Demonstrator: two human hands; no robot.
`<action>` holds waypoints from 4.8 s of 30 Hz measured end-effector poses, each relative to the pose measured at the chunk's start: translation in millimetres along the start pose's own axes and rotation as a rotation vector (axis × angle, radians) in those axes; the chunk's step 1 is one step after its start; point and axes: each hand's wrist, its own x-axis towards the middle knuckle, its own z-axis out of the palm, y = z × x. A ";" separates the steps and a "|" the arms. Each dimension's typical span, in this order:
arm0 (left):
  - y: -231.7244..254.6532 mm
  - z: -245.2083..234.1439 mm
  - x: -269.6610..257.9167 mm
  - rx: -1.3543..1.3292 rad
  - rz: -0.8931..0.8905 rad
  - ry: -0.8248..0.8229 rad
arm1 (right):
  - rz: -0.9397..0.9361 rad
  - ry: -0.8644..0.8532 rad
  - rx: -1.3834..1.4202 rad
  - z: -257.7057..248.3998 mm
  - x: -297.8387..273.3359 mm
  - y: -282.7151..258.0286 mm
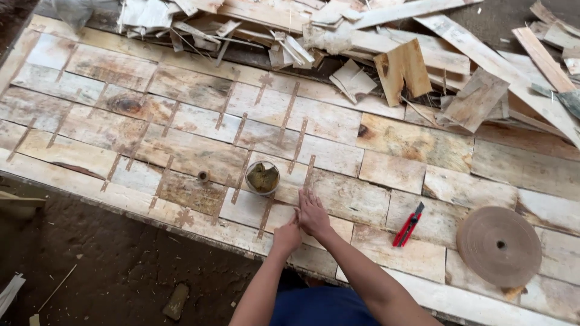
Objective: Applying thin wood strips to a larger wooden surface using adhesive.
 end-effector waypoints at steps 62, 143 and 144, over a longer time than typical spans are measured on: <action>-383.3 21.5 193.8 -0.104 -0.131 0.648 | 0.684 0.142 1.226 -66.5 54.3 -133.0; -151.4 44.3 37.3 -1.085 0.538 -0.117 | 0.268 0.549 1.308 -31.2 -70.3 -88.8; -153.9 47.1 39.7 -1.095 0.531 -0.139 | 0.273 0.552 1.313 -30.6 -70.0 -88.7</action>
